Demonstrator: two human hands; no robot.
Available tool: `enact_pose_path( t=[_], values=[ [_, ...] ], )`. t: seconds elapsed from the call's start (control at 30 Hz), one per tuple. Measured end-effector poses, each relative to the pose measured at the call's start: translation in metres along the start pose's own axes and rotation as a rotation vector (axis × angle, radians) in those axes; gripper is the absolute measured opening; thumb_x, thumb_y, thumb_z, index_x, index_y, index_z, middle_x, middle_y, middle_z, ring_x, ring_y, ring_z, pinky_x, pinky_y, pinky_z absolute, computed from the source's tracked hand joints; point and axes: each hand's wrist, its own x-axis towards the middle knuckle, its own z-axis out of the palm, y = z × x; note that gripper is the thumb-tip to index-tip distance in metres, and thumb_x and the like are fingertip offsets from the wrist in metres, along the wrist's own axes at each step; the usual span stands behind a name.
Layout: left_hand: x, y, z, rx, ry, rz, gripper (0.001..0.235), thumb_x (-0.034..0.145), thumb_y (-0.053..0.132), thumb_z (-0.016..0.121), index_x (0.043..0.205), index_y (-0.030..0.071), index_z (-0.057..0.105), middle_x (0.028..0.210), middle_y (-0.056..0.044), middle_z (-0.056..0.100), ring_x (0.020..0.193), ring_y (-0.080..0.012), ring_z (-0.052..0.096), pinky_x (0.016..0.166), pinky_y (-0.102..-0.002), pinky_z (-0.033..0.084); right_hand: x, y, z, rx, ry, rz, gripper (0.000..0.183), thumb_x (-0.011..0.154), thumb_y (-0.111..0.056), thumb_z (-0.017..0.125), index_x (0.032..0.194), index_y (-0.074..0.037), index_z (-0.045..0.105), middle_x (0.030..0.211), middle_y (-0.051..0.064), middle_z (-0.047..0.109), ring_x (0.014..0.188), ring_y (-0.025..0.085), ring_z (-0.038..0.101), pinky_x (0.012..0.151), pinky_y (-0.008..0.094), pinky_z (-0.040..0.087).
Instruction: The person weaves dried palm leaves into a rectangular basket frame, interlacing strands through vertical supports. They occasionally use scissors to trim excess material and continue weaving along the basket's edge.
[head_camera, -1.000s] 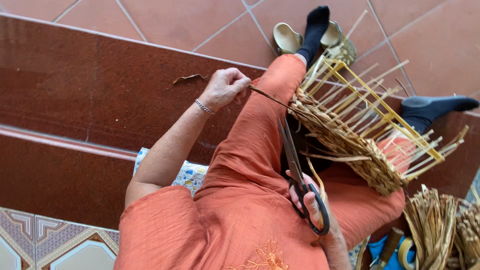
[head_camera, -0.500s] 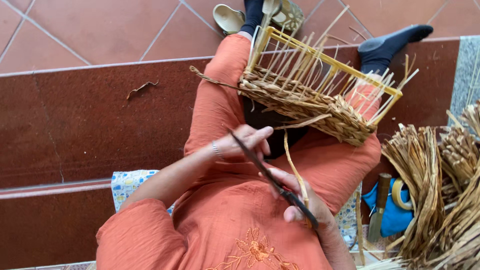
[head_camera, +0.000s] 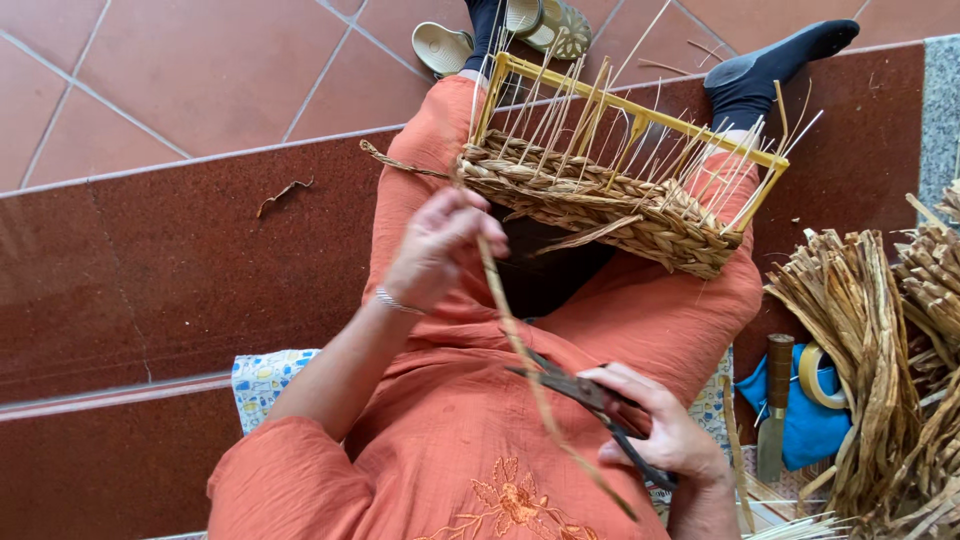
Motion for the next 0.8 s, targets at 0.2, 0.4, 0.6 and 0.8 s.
enact_pose_path(
  t=[0.2,0.4,0.6,0.8],
  values=[
    [-0.044,0.102,0.004,0.358,0.175,0.395,0.013,0.110,0.006,0.054,0.121,0.002,0.059,0.087,-0.007,0.063,0.073,-0.0122,0.061,0.066,-0.029,0.055,-0.067,0.079,-0.010,0.155,0.442,-0.065,0.085,0.069,-0.025,0.093,0.142,0.003,0.058,0.112,0.009,0.064,0.102,0.018,0.060,0.087,0.029,0.047],
    [-0.028,0.080,0.010,0.797,0.175,0.333,0.016,0.110,0.009,0.057,0.124,0.002,0.061,0.086,0.003,0.054,0.071,-0.0028,0.048,0.060,-0.020,0.041,-0.106,0.152,-0.016,0.243,0.963,-0.115,0.058,0.096,-0.022,0.078,0.144,0.005,0.061,0.091,0.004,0.067,0.075,0.009,0.057,0.070,0.022,0.046],
    [-0.004,0.034,0.036,1.370,0.030,0.592,0.011,0.109,0.012,0.063,0.113,0.004,0.070,0.092,-0.004,0.065,0.083,-0.0124,0.064,0.073,-0.030,0.051,-0.114,0.232,0.007,-0.073,1.494,0.075,0.052,0.094,-0.011,0.083,0.140,0.001,0.063,0.095,-0.003,0.063,0.078,0.005,0.054,0.069,0.020,0.044],
    [0.019,0.029,0.077,1.178,-0.201,0.546,0.009,0.107,0.005,0.064,0.115,0.001,0.067,0.103,-0.011,0.072,0.096,-0.0136,0.068,0.084,-0.031,0.056,-0.119,0.279,0.052,-0.715,1.488,0.411,0.059,0.083,0.000,0.074,0.142,-0.009,0.067,0.083,0.013,0.062,0.072,0.025,0.059,0.073,0.037,0.051]
  ],
)
